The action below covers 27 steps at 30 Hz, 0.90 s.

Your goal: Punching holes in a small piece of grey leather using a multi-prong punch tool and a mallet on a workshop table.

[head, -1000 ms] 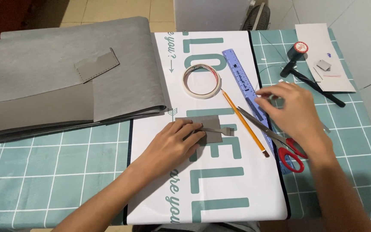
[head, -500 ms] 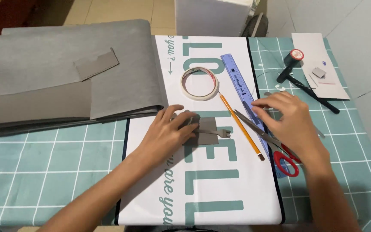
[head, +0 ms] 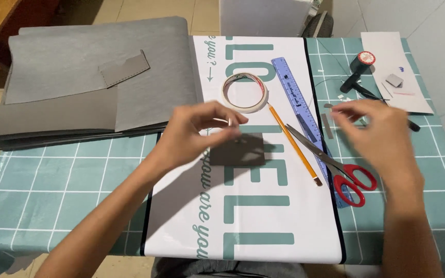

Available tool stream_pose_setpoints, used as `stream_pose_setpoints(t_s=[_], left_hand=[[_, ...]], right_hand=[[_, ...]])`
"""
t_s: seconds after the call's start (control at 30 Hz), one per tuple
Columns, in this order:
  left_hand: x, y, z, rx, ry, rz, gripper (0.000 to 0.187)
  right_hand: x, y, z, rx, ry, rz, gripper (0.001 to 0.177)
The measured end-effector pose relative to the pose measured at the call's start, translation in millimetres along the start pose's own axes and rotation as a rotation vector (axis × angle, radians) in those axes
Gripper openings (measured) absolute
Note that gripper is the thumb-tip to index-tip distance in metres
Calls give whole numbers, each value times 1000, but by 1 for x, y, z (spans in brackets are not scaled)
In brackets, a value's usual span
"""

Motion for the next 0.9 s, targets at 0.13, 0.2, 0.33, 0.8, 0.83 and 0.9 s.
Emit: stream_pose_setpoints(t_s=[0.13, 0.2, 0.33, 0.8, 0.83, 0.9], left_hand=[[-14, 4, 9, 100, -63, -360, 12], [-17, 7, 9, 205, -232, -349, 15], [-22, 9, 2, 297, -330, -362, 18], [-20, 7, -10, 322, -401, -532, 14], [-19, 11, -12, 318, -403, -533, 14], [-15, 17, -11, 297, -224, -521, 15]], right_hand=[[73, -10, 7, 225, -75, -150, 7], [102, -9, 10, 253, 267, -414, 28], [150, -3, 13, 275, 205, -609, 32], [129, 22, 7, 257, 160, -459, 28], [111, 22, 5, 258, 165, -459, 28], [70, 21, 8, 216, -318, -108, 11]])
Point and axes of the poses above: each hand's wrist, its own z-axis towards the middle knuckle, its own y-axis out of the palm, x = y × z, the point moved 1 cm from there along z, towards the middle knuckle, and after that the axes turned 14 degrees about z, right-handed, at the moved point
